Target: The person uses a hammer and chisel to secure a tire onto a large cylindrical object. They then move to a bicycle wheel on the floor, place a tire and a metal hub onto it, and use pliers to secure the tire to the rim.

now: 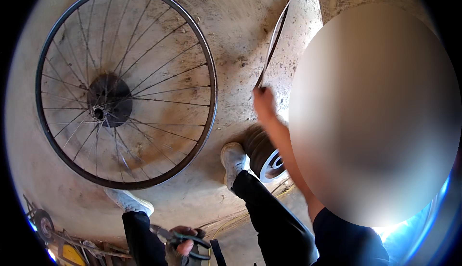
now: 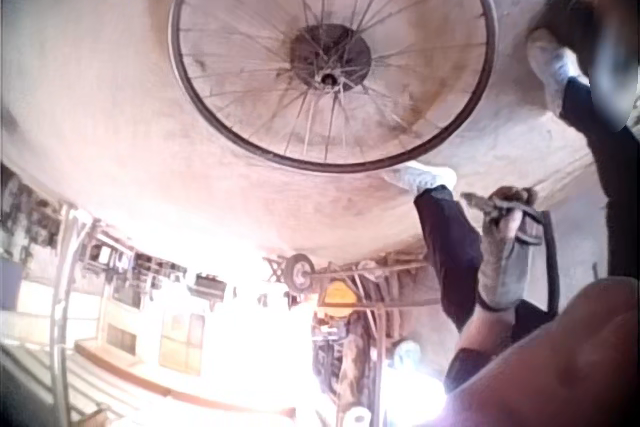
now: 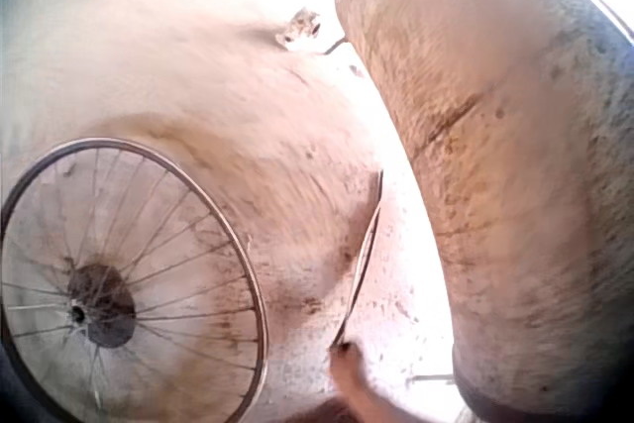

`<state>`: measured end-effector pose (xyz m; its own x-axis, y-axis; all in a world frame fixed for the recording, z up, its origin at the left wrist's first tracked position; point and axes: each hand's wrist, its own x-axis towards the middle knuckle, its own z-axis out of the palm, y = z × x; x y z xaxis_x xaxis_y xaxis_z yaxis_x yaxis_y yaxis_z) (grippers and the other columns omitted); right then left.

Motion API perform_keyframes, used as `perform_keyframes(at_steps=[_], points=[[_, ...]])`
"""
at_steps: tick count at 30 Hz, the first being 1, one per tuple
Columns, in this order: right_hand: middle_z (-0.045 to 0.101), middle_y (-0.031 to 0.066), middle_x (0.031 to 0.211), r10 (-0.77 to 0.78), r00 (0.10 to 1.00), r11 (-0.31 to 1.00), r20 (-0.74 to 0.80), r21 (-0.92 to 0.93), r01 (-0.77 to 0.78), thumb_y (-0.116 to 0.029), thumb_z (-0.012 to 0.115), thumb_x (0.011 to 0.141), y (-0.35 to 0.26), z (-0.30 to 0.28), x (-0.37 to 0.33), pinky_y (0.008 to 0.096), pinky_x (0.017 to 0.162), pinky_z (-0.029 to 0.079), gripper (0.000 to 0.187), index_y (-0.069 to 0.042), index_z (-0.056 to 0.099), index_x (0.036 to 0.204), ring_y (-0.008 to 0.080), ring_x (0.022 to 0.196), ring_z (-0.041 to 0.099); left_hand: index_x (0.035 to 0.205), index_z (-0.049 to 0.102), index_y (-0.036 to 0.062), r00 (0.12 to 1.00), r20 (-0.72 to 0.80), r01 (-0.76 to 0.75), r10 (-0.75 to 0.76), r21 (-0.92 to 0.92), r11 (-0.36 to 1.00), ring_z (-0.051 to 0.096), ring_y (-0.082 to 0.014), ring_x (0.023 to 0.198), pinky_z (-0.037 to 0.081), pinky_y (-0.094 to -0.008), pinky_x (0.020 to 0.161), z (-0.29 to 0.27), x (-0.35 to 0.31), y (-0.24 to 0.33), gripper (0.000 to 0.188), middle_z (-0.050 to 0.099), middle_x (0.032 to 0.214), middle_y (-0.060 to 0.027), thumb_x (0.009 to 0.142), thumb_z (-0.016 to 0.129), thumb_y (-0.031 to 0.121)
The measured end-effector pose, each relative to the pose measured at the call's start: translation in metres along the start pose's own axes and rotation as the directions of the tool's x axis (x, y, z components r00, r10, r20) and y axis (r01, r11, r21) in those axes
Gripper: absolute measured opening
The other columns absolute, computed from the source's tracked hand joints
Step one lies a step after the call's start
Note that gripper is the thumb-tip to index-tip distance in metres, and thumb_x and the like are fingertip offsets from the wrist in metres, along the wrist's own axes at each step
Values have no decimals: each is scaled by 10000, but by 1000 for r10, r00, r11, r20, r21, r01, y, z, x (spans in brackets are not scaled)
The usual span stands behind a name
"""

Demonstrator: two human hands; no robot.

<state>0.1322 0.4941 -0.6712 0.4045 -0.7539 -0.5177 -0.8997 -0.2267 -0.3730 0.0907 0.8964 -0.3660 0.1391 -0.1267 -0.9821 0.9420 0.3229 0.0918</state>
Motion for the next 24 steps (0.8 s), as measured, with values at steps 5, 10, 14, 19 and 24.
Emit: perform_keyframes(at_steps=[5,10,14,19,24], points=[[565,74,671,430,718,783,547,170,-599,-215,593,924,32,44,-240,358,443,463,185,-34,556,947,210,500,569,1156,571,-33,993,56,-106,103,51,993,668,-247,851,547,-387,880,-22,39,-28,365,658,1014,-157,835,700,81],[582,293,1205,505,734,830,455,-490,-267,-263,583,902,51,66,-353,479,1000,461,458,27,520,1251,423,1145,581,1089,586,44,984,-175,-16,25,53,998,646,-208,893,542,-353,734,-7,35,-13,247,656,980,-88,872,659,136],[516,261,1328,2,648,983,762,-122,140,-207,619,856,11,19,-337,442,1052,424,608,19,416,1382,392,1244,515,1166,584,68,976,-218,10,23,152,988,600,-149,826,514,-322,699,-32,43,-31,320,631,979,-49,902,675,224],[531,206,1327,-335,216,916,917,264,302,-137,713,773,-79,-80,-350,434,1013,451,745,-5,388,1430,373,1215,537,1316,545,106,994,-59,-82,88,108,991,522,-104,946,430,-276,796,-18,40,-51,470,566,1093,17,912,724,267],[590,200,1100,-239,460,932,855,70,354,-210,788,696,-75,-117,-340,430,894,488,581,-3,529,1173,379,1035,600,1473,416,105,942,333,-61,-44,297,953,568,-177,1110,463,-321,939,6,38,-75,618,570,1277,-71,953,671,322]])
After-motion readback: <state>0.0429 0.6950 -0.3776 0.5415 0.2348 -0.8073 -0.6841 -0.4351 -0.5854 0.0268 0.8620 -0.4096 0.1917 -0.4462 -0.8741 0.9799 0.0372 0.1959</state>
